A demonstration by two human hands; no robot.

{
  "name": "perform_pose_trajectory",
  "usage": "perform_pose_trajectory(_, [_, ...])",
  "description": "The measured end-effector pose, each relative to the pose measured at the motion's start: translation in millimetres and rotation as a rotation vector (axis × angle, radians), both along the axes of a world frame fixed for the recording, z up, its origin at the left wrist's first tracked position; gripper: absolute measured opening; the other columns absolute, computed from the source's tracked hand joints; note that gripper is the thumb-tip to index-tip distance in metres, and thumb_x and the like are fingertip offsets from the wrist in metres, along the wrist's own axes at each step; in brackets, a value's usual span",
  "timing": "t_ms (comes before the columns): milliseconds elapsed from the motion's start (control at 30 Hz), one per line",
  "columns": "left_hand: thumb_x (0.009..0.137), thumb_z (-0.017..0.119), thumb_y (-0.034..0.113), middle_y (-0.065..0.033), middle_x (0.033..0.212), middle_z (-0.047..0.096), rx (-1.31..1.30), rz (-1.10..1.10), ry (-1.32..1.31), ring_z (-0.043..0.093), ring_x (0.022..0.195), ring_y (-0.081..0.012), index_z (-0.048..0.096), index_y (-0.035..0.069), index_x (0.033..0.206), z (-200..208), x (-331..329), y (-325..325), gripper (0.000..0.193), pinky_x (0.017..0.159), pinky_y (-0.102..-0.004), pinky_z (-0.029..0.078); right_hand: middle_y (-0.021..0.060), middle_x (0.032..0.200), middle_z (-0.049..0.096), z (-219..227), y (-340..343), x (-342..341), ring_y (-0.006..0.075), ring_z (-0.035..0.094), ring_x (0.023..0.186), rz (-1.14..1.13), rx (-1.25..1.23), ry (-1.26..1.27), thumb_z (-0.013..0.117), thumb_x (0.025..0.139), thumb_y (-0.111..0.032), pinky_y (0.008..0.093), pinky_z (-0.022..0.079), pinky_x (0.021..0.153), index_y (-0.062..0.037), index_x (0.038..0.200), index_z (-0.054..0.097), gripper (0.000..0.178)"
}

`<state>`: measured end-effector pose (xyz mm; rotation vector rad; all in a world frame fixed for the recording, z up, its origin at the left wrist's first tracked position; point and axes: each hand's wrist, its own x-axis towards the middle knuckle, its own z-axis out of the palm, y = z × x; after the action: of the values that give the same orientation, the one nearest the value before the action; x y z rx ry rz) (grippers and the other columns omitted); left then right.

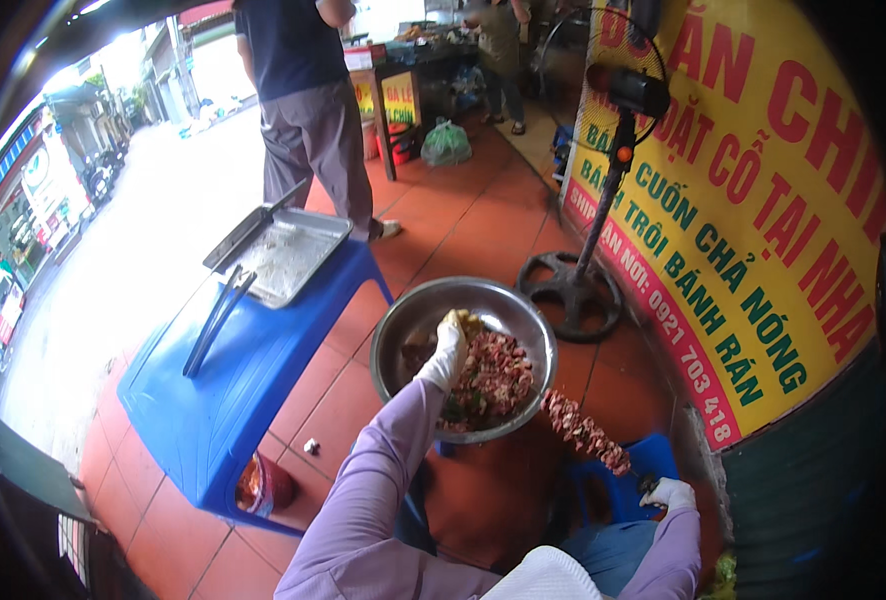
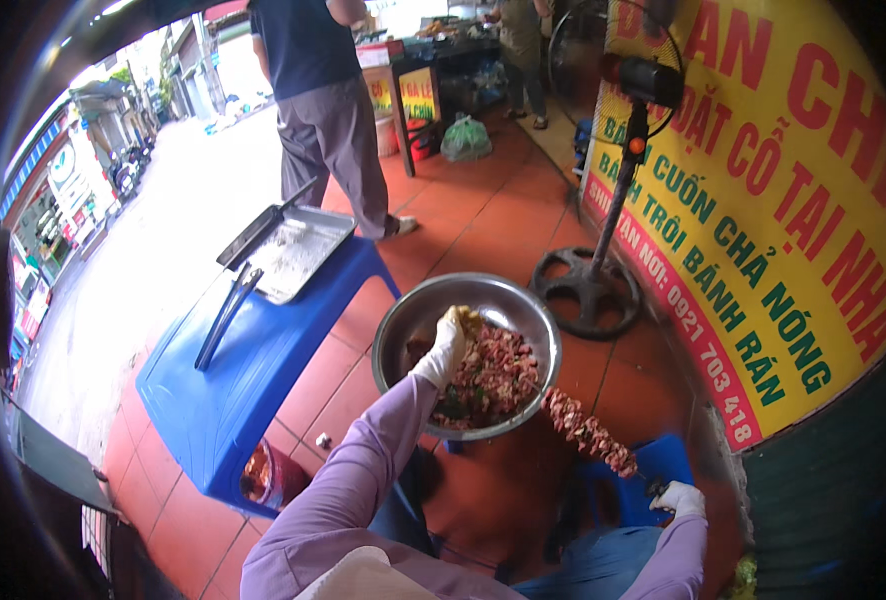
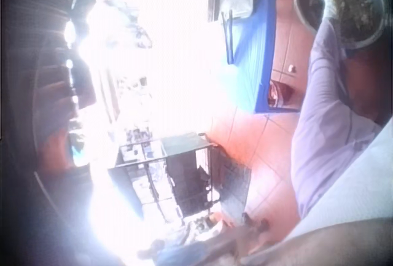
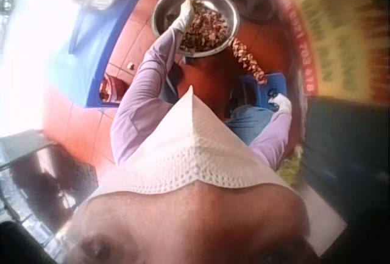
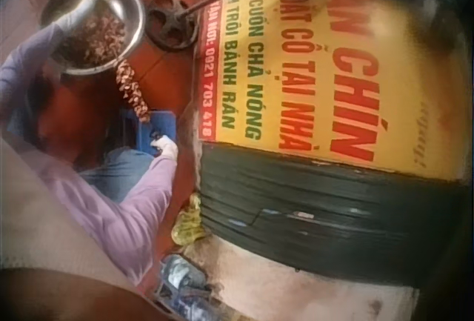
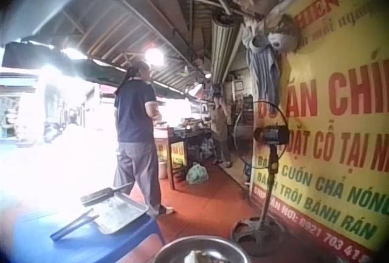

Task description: The person scoops seasoned ground meat from a metal bowl and packs it onto a long metal skewer held in the other hand. The process is repeated continuously to build up a long skewer of meat.

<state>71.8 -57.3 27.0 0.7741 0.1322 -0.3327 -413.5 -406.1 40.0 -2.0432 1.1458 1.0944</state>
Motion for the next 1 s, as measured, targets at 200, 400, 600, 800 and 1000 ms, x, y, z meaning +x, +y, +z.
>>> perform_pose_trajectory(200, [0.098,0.041,0.037,-0.0058,0.073,0.058,0.119,-0.059,-0.138,0.059,0.065,-0.0204,0.055,0.005,0.095,-6.3,-35.6,-27.1,0.035,0.061,-0.0307,0.051,-0.0010,0.065,0.061,-6.5,-6.3,-12.8,0.0112,0.051,0.057,0.061,-0.104,0.003,0.080,0.068,-0.032,0.0302,0.041,0.052,-0.0097,0.079,0.069,0.027])
perform_pose_trajectory(400, [0.093,0.054,0.035,-0.0067,0.089,0.059,0.155,0.142,-0.090,0.060,0.076,-0.0211,0.047,0.010,0.114,-4.0,-6.2,-9.2,0.033,0.061,-0.0344,0.050,0.0004,0.068,0.061,-3.4,0.0,-7.3,0.0128,0.054,0.061,0.045,-0.095,0.017,0.079,0.069,-0.034,0.0316,0.044,0.058,-0.0060,0.079,0.068,0.032])
perform_pose_trajectory(600, [0.096,0.047,0.023,-0.0115,0.100,0.064,0.132,-0.009,-0.122,0.063,0.085,-0.0251,0.052,0.006,0.111,-8.9,2.7,-1.9,0.023,0.073,-0.0376,0.052,-0.0028,0.065,0.058,-14.2,-7.1,-10.5,0.0101,0.049,0.057,-0.005,-0.065,0.000,0.077,0.073,-0.029,0.0294,0.039,0.052,-0.0116,0.079,0.069,0.020])
perform_pose_trajectory(800, [0.091,0.052,0.021,-0.0008,0.086,0.060,0.113,-0.065,-0.402,0.056,0.084,-0.0110,0.059,0.006,0.099,-20.5,21.2,31.8,0.018,0.070,-0.0255,0.044,0.0014,0.066,0.062,-30.5,-21.2,-8.4,0.0123,0.053,0.056,0.085,-0.098,-0.030,0.079,0.067,-0.032,0.0307,0.043,0.051,-0.0110,0.082,0.070,0.028])
perform_pose_trajectory(1000, [0.094,0.049,0.038,-0.0088,0.118,0.057,0.058,-0.117,-0.114,0.054,0.101,-0.0217,0.051,0.006,0.122,-12.1,24.5,40.8,0.043,0.091,-0.0422,0.043,-0.0026,0.065,0.059,-22.4,-14.0,-16.7,0.0088,0.046,0.052,0.002,0.039,-0.051,0.073,0.076,-0.024,0.0284,0.040,0.049,-0.0132,0.080,0.068,0.012])
